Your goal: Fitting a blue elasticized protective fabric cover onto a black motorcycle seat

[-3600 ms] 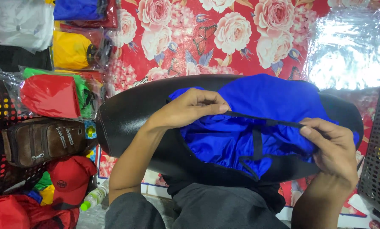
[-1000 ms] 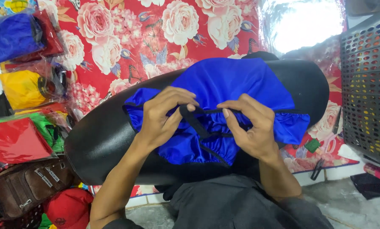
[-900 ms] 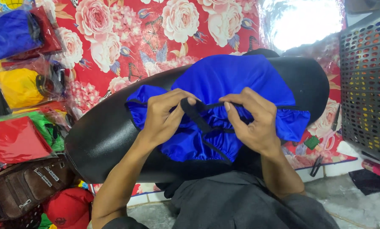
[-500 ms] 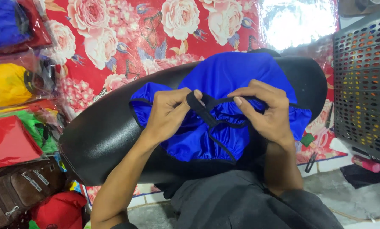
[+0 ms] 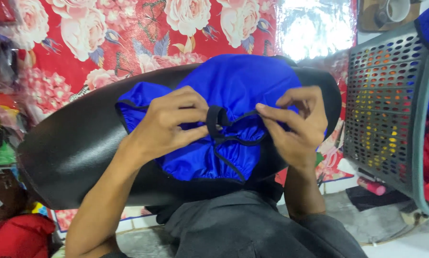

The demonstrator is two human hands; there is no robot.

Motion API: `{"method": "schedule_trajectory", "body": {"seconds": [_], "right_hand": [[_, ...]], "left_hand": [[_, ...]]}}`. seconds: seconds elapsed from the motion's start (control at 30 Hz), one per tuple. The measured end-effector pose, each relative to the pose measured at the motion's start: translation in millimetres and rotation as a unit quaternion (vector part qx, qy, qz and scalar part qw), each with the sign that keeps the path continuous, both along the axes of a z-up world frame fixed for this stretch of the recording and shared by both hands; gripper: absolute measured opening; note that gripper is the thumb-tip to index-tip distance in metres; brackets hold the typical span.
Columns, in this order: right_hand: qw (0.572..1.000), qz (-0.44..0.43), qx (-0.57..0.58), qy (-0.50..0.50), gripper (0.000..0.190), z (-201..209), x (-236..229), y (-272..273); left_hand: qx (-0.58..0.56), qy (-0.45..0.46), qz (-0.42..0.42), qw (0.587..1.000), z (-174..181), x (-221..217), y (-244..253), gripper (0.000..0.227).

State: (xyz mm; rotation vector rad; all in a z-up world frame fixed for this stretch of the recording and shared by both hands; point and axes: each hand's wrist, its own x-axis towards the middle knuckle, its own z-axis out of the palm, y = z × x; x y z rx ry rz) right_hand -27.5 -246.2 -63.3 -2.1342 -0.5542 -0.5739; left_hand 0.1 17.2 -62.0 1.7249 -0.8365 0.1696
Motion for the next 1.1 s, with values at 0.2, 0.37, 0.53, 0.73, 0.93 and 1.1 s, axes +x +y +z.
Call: {"method": "schedule_trajectory", "body": {"seconds": [0.2,0.37,0.53,0.73,0.93,1.1], "right_hand": [[0.999,0.02,-0.013,-0.047,0.01,-12.3,-4.8,4.4],[0.999,0.027,-0.013,-0.015,0.013,-19.8,-10.0,0.9],[0.997,-0.018,0.027,-0.068,0.017,-22.1,-11.9,-9.9],[0.978,-0.144,0.017,-0.152,0.024,-34.6,-21.4,-19.2],[0.978,-0.087,0.054,-0.182,0.026,-46.6,-24.4,-13.3],[0.976,-0.076,0.016,-0.204,0.02,-26.6,-22.6,1.5]], "left_hand": [[0.133,-0.278,0.162,0.937,-4.5,1.6,-0.2,0.011],[0.151,-0.291,0.169,0.929,-19.6,-4.2,13.4,0.011],[0.135,-0.28,0.184,0.933,-13.5,7.7,3.8,0.02],[0.132,-0.103,0.1,0.981,18.3,7.8,0.7,0.023],[0.161,-0.171,0.134,0.963,13.8,-5.3,-10.9,0.036],[0.196,-0.313,0.188,0.91,0.0,-8.0,-21.2,0.01]]}}
